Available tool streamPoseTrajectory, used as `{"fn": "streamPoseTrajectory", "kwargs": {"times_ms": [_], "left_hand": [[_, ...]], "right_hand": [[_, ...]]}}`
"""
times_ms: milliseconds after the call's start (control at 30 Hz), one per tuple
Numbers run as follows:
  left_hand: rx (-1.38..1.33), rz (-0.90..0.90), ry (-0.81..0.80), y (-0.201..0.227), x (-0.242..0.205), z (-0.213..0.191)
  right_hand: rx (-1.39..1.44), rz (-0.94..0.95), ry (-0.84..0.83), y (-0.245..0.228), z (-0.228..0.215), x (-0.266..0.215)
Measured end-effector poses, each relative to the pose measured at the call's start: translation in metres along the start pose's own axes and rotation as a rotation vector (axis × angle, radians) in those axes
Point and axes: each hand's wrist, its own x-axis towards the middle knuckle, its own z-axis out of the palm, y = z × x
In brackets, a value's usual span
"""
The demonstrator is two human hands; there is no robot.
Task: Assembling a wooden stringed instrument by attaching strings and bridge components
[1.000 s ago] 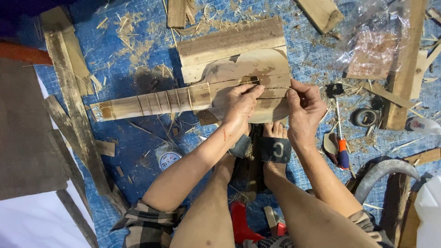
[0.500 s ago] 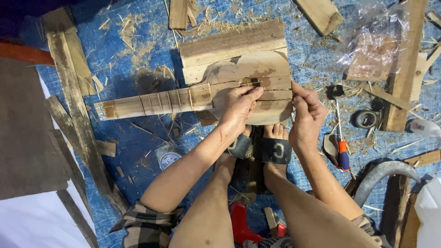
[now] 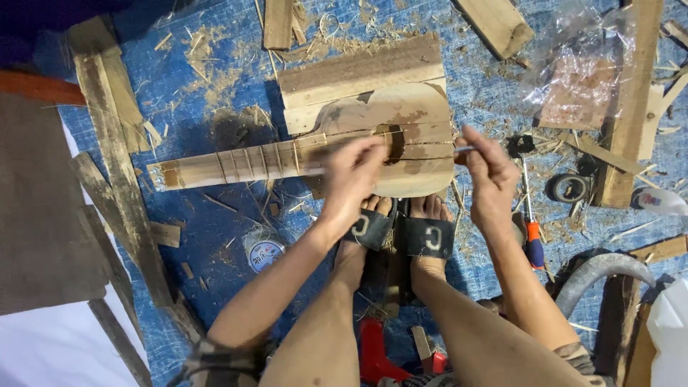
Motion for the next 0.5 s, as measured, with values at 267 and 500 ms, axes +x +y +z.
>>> {"fn": "streamPoseTrajectory", "kwargs": {"times_ms": [267,500], "left_hand": [[1.247,0.788,0.308,-0.1,0.024,-0.162],[1.427,0.773,0.448,-0.126,0.066,-0.188]], "right_hand": [[-0.69,-0.534,-0.221,0.014,-0.01,0.05],[-0.935,-0.606,-0.397,0.021,-0.016,0.087]]}}
